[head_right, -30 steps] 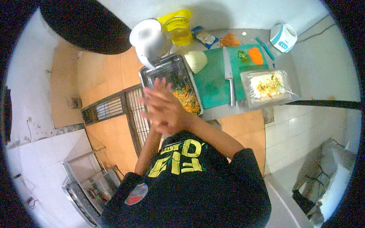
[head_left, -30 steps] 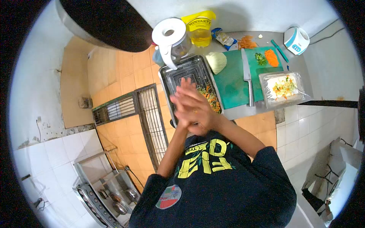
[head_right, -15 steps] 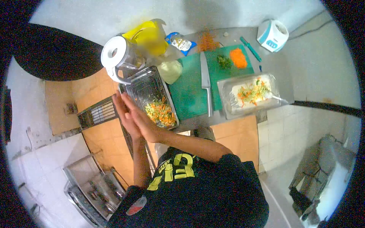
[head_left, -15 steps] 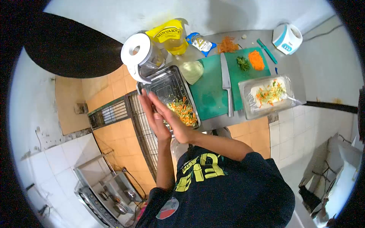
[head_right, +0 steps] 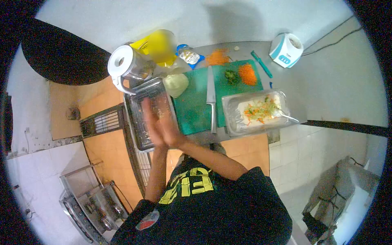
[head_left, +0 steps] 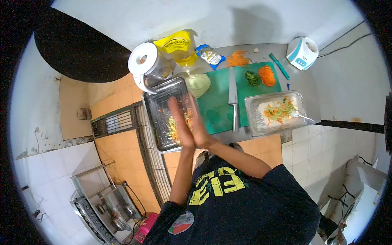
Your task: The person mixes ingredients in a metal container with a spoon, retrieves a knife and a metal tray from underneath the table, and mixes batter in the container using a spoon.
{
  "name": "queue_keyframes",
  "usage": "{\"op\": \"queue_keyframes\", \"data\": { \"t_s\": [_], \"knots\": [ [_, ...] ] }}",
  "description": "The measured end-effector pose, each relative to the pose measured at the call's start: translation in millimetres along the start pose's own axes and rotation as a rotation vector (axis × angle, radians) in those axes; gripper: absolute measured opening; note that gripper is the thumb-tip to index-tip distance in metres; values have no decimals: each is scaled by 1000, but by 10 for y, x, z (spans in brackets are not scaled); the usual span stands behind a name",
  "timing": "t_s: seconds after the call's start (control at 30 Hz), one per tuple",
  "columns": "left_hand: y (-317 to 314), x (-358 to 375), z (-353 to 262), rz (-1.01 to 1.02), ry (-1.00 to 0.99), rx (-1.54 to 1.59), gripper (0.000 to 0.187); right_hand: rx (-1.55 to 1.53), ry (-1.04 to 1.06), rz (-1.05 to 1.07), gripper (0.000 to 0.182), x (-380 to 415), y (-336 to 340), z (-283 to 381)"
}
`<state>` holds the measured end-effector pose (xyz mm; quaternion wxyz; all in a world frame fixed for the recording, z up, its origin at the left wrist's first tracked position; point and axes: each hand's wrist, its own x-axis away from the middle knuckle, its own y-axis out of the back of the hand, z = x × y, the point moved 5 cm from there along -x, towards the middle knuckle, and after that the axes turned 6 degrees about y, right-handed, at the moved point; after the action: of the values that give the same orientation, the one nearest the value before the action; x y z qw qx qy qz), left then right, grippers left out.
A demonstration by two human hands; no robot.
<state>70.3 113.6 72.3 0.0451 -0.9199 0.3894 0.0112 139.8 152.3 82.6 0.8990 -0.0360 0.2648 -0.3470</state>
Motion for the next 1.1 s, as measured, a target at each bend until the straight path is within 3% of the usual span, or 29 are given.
{"op": "queue_keyframes", "data": {
  "t_s": [0.03,0.07,0.17,0.2,0.3,0.33,0.43,0.47,0.57,0.6,0.7,0.73,0.9,0.97,1.1],
  "knots": [
    [-157,59,-4,59,-70,-201,73,15,-11,91,74,62,-32,90],
    [-207,124,-61,68,-149,-88,74,50,-96,153,75,64,35,125],
    [-324,147,-143,50,15,39,73,135,-32,32,75,42,610,329],
    [-356,202,-233,-100,48,119,69,152,-45,43,75,140,610,337],
    [-928,464,-162,46,-96,-227,65,217,-77,84,74,508,591,352],
    [-994,525,-71,72,-69,-214,63,170,-61,58,74,608,676,452],
    [-1099,626,323,145,4,-169,61,117,-483,86,73,839,989,478],
    [-1094,711,466,175,38,-164,61,165,-389,149,72,1039,1108,379],
    [-1206,802,649,152,27,-348,49,95,-497,279,68,1476,1396,711],
    [-1305,859,615,84,-81,-512,42,80,-498,168,59,1615,1599,784],
    [-1270,996,741,-20,-179,-888,38,128,-498,203,50,1784,1980,977],
    [-1269,1050,757,-62,-243,-954,36,120,-486,119,41,1778,2072,1154],
    [-1394,1366,955,22,98,-466,39,683,-346,-79,29,1704,3036,1865],
    [-1507,1414,1058,75,183,-346,43,1139,-177,-79,30,1749,3518,2054],
    [-1680,1417,1205,81,332,-335,47,1451,-432,57,38,1872,4248,2095]
  ]
}}
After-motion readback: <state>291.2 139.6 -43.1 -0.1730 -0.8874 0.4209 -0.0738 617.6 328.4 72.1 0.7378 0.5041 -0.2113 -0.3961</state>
